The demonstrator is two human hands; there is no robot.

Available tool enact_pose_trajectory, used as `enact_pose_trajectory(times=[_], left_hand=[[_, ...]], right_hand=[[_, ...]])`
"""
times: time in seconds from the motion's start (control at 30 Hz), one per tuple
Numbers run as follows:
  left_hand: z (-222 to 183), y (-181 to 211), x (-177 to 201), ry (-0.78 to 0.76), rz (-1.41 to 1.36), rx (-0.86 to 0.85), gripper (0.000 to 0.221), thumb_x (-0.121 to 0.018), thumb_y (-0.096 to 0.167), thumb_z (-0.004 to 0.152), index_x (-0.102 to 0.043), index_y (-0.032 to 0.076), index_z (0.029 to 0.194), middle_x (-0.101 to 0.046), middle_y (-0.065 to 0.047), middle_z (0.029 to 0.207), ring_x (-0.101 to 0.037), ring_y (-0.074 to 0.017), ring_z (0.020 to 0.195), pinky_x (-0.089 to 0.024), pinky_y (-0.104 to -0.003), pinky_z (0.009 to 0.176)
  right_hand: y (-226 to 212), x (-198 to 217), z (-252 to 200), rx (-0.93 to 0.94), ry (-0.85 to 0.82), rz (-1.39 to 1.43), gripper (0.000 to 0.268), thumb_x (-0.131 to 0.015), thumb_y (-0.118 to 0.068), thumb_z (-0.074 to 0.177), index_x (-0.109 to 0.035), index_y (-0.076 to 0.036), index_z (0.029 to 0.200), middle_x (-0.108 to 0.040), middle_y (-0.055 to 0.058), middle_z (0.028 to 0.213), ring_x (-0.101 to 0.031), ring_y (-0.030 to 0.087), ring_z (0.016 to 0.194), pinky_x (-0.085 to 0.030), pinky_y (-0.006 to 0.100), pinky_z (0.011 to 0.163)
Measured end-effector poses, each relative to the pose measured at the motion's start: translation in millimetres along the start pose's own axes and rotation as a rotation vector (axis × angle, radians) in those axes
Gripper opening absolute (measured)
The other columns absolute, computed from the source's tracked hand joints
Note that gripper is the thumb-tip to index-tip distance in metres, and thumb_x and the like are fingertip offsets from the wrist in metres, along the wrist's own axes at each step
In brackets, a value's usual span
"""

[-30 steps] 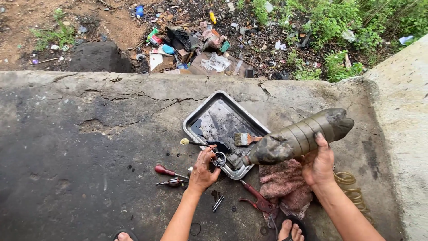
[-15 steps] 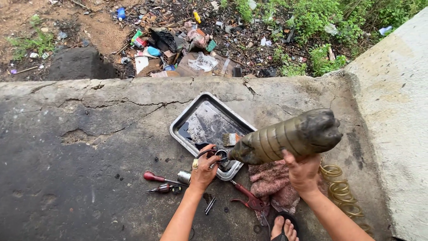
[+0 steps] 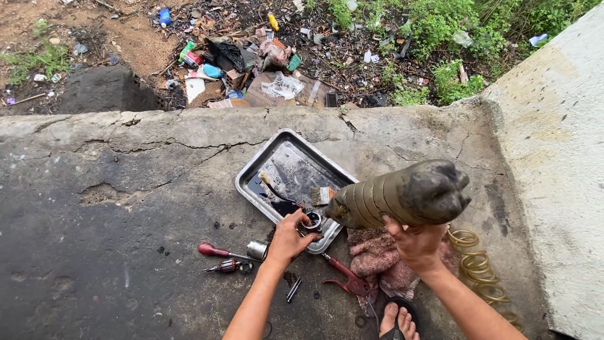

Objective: Cleaning a greasy motorcycle engine part with a brush and cleaning solvent over a metal tray.

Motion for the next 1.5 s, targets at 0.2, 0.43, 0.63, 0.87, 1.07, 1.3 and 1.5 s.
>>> enact_pose_trajectory(times=[0.2,0.43,0.63,0.87,1.07,1.3,1.5], left_hand=[[-4,-6,2,-0.055,-0.102,0.178,0.040,-0.093,0.022,0.067,-0.065,0.006,0.092,-0.070,-0.011,0.089,-0.069,-0.0295,0.089,-0.055,-0.043,0.083],[-16,-25,-8,-0.056,-0.129,0.245,0.040,-0.091,0.018,0.068,-0.062,0.008,0.094,-0.069,-0.009,0.091,-0.070,-0.0250,0.090,-0.056,-0.039,0.088],[-20,-20,3,-0.014,-0.156,0.286,0.039,-0.082,0.004,0.067,-0.056,0.007,0.096,-0.064,-0.011,0.096,-0.067,-0.0260,0.097,-0.054,-0.040,0.094],[-22,-28,3,0.088,-0.148,0.238,0.036,-0.077,-0.001,0.067,-0.051,0.006,0.092,-0.058,-0.013,0.090,-0.065,-0.0298,0.092,-0.054,-0.041,0.087],[-13,18,31,0.101,0.020,0.009,0.037,-0.075,-0.005,0.065,-0.054,0.005,0.093,-0.060,-0.012,0.101,-0.062,-0.0336,0.104,-0.052,-0.044,0.092],[-16,-7,12,0.079,0.044,-0.005,0.040,-0.081,-0.003,0.068,-0.065,0.009,0.103,-0.062,-0.013,0.111,-0.063,-0.0338,0.109,-0.054,-0.043,0.094],[-18,-37,-14,0.034,-0.035,0.049,0.031,-0.092,0.011,0.070,-0.078,0.015,0.097,-0.066,-0.012,0.128,-0.066,-0.0325,0.116,-0.055,-0.043,0.100]], right_hand=[[13,-6,-9,0.007,-0.003,-0.016,0.041,-0.085,-0.017,0.084,-0.066,-0.003,0.118,-0.074,0.007,0.112,-0.072,0.018,0.101,-0.060,0.032,0.092],[9,-19,-13,0.012,-0.034,0.191,0.047,-0.083,-0.016,0.086,-0.060,-0.003,0.125,-0.070,0.006,0.120,-0.071,0.017,0.109,-0.062,0.033,0.094],[16,-25,-16,-0.029,-0.081,0.235,0.048,-0.082,-0.012,0.087,-0.060,-0.001,0.128,-0.071,0.008,0.122,-0.071,0.018,0.110,-0.061,0.034,0.098],[12,-25,-13,-0.045,-0.083,0.299,0.052,-0.084,-0.014,0.087,-0.058,0.000,0.130,-0.069,0.009,0.124,-0.071,0.019,0.112,-0.061,0.035,0.100],[7,-24,-11,-0.021,-0.111,0.253,0.059,-0.085,-0.015,0.083,-0.055,-0.001,0.132,-0.068,0.010,0.127,-0.070,0.020,0.116,-0.062,0.035,0.098],[13,-30,-13,-0.031,-0.170,0.197,0.053,-0.084,-0.011,0.084,-0.058,0.000,0.129,-0.069,0.012,0.125,-0.069,0.021,0.116,-0.062,0.035,0.099],[2,-26,-8,0.020,-0.113,0.178,0.051,-0.083,-0.017,0.085,-0.058,-0.003,0.128,-0.070,0.009,0.122,-0.071,0.019,0.113,-0.062,0.035,0.098]])
Point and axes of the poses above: each hand's wrist, its own z-axis towards the middle knuckle, its own x-axis out of the back of the hand, y = z × x, the point moved 7 cm from there along z, towards the middle knuckle
